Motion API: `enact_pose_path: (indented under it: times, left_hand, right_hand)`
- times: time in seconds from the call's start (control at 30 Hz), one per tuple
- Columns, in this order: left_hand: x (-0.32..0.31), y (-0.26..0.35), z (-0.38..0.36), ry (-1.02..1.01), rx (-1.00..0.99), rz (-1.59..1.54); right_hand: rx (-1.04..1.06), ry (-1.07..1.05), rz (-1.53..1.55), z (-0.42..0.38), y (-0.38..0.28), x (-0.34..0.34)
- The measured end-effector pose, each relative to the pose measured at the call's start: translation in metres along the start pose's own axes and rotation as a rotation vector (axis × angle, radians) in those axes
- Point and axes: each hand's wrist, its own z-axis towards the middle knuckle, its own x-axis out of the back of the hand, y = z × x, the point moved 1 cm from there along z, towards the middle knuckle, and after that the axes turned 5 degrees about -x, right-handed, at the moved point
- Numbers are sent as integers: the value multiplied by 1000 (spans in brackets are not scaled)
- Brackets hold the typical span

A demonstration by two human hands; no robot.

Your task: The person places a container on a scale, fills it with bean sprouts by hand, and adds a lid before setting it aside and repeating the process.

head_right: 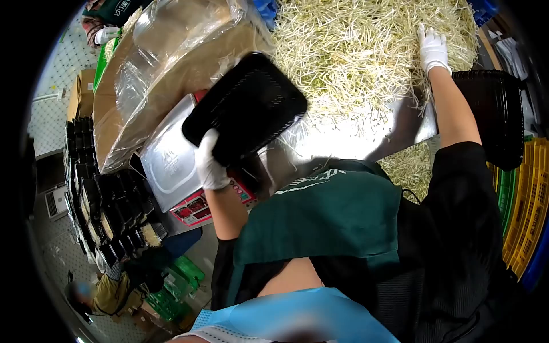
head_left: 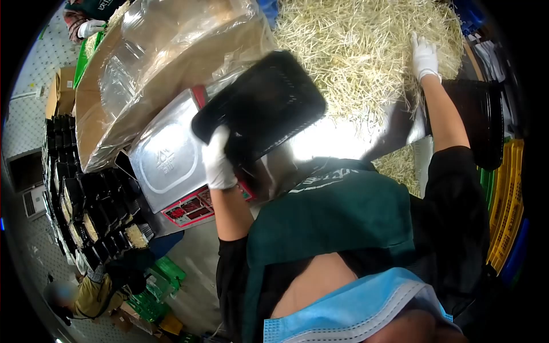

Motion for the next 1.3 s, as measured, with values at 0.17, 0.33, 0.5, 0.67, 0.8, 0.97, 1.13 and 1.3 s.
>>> enact_pose_path:
  times: [0.17,0.33,0.5,0.67,0.8,0.97,1.13,1.3]
  left_hand:
    - [67,36,-5,466,52,-77]
    - [158,39,3,550,88,100]
    - [171,65,4,534,-163,806]
    - [5,74,-44,169,-693,797]
    - [-38,-48,-64,-392,-447,935]
    - [-83,-105,-55,-739,-679,1224]
    - [-136,-103,17,-705,-647,1552]
    - [-145,-112,43,-862,-496,1569]
  right_hand:
    - [7,-13,255,11,11,8]
    - [158,94,551,-2,-24,79]
    - [541,125,732,-83,-144,155]
    - [924,-16,973,-136,-202,185]
    - [976,-47,1220,-91,-124,148]
    - [216,-214,-1,-67,-59,58]
    - [497,104,333,-21,-81,72]
    - [759,-1,368,28,-95,71]
